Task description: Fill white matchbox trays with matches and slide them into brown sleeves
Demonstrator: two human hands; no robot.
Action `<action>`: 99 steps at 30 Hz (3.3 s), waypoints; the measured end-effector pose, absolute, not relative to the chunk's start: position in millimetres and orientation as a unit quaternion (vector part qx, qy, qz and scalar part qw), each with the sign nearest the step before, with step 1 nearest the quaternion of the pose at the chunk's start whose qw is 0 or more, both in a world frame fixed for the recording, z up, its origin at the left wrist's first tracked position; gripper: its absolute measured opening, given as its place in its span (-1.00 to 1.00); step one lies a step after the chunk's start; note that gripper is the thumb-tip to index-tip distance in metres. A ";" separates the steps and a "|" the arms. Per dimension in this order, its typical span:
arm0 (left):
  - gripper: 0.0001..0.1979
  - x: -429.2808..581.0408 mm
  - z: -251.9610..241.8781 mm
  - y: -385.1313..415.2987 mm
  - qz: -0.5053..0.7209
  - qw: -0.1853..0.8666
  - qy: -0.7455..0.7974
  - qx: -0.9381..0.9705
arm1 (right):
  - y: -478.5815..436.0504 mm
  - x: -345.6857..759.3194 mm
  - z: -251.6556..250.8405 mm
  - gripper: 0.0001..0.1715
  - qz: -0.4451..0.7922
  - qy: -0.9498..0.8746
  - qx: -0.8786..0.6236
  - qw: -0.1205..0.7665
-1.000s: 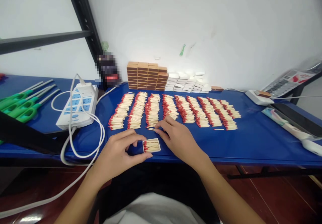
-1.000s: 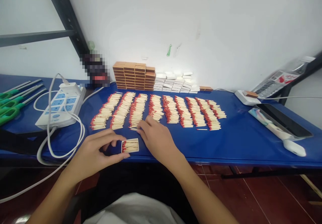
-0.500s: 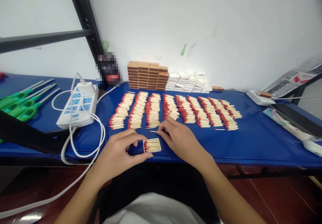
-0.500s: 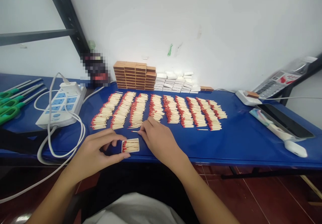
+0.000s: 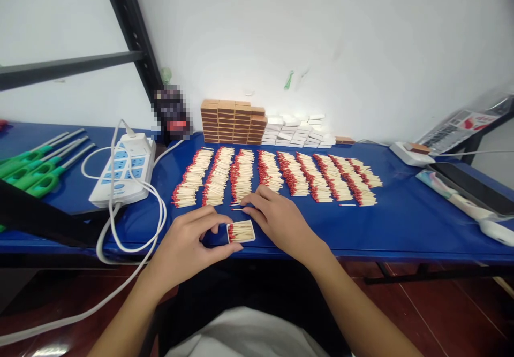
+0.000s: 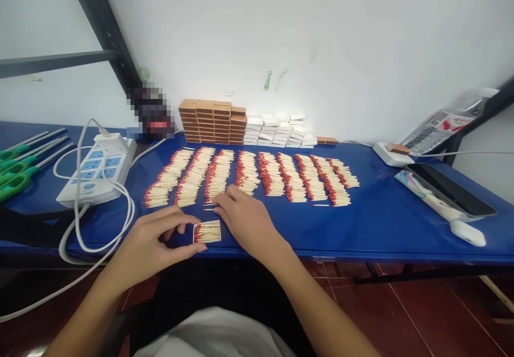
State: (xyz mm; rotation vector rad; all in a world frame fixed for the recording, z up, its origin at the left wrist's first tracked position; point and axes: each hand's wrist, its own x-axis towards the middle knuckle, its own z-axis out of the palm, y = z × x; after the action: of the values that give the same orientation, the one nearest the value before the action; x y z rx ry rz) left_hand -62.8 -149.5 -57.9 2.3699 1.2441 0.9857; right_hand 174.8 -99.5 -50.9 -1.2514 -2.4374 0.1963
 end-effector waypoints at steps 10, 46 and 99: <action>-0.76 -63.5 -57.8 -150.3 0.346 0.147 0.426 0.823 | -99.4 173.1 -49.3 -0.90 0.088 -0.864 -0.456 0.195; -0.77 -63.9 -58.2 -150.1 0.351 0.138 0.410 0.830 | -133.4 172.1 -36.6 -0.90 0.208 -0.874 -0.358 0.254; -0.75 -62.8 -58.0 -150.7 0.350 0.134 0.416 0.828 | -126.3 184.9 -27.5 -0.82 0.218 -0.878 -0.380 0.194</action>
State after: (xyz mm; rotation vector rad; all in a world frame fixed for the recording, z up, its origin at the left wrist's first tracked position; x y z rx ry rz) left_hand -62.8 -150.7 -58.0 2.4018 1.2072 1.0136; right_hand 184.9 -126.3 -27.5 -1.0655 -2.4621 0.6101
